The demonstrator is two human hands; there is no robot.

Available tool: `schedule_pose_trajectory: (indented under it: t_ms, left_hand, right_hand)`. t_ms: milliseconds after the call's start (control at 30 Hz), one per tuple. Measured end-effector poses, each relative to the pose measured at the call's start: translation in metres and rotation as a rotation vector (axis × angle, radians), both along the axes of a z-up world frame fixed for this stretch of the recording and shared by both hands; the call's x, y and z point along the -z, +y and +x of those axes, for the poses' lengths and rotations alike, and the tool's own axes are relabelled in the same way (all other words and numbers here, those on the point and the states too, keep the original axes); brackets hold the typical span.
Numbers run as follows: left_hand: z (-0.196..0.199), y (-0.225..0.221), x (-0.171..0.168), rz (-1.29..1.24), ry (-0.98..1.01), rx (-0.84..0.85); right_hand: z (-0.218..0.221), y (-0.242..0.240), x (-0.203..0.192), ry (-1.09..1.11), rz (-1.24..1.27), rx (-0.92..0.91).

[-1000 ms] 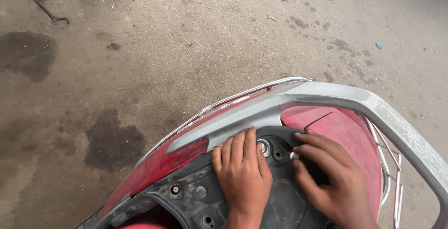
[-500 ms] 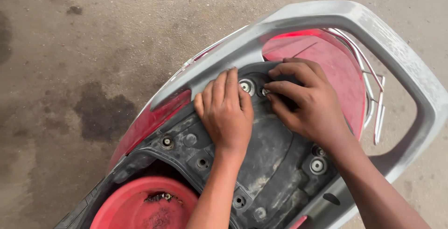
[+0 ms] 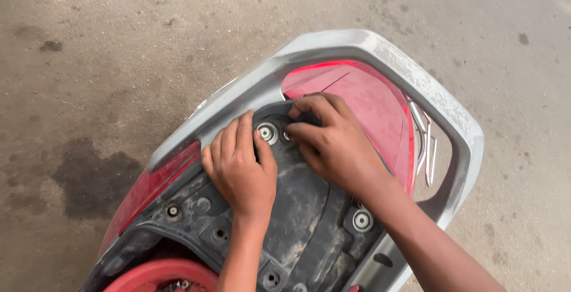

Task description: The person is unscrewing and organizing bolts from a red scooter.

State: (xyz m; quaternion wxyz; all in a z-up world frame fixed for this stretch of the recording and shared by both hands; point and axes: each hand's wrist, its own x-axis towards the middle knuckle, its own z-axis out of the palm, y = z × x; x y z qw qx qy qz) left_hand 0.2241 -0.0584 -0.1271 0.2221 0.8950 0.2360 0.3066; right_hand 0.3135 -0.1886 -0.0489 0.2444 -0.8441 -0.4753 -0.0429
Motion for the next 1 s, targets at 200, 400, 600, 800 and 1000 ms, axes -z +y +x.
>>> schedule_pose_trajectory:
  t_ms: [200,400,600,800,1000]
  left_hand:
    - [-0.003,-0.001,-0.002,-0.032,0.021,-0.059]
    - [-0.002,0.001,-0.002,-0.075,0.014,-0.048]
    - [-0.003,0.001,-0.003,-0.114,0.007,-0.032]
    - [-0.004,0.004,-0.003,-0.159,0.008,-0.02]
    - [-0.004,0.004,-0.001,-0.176,-0.017,-0.016]
  right_hand:
    - [0.005,0.012,-0.013,-0.172,-0.184,-0.114]
    - [0.012,0.019,-0.021,-0.387,-0.48,-0.298]
    - [0.013,0.031,-0.017,-0.377,-0.678,-0.349]
    - [-0.003,0.04,0.001,-0.354,-0.713,-0.144]
    - [-0.01,0.042,-0.019,-0.37,-0.82,0.038]
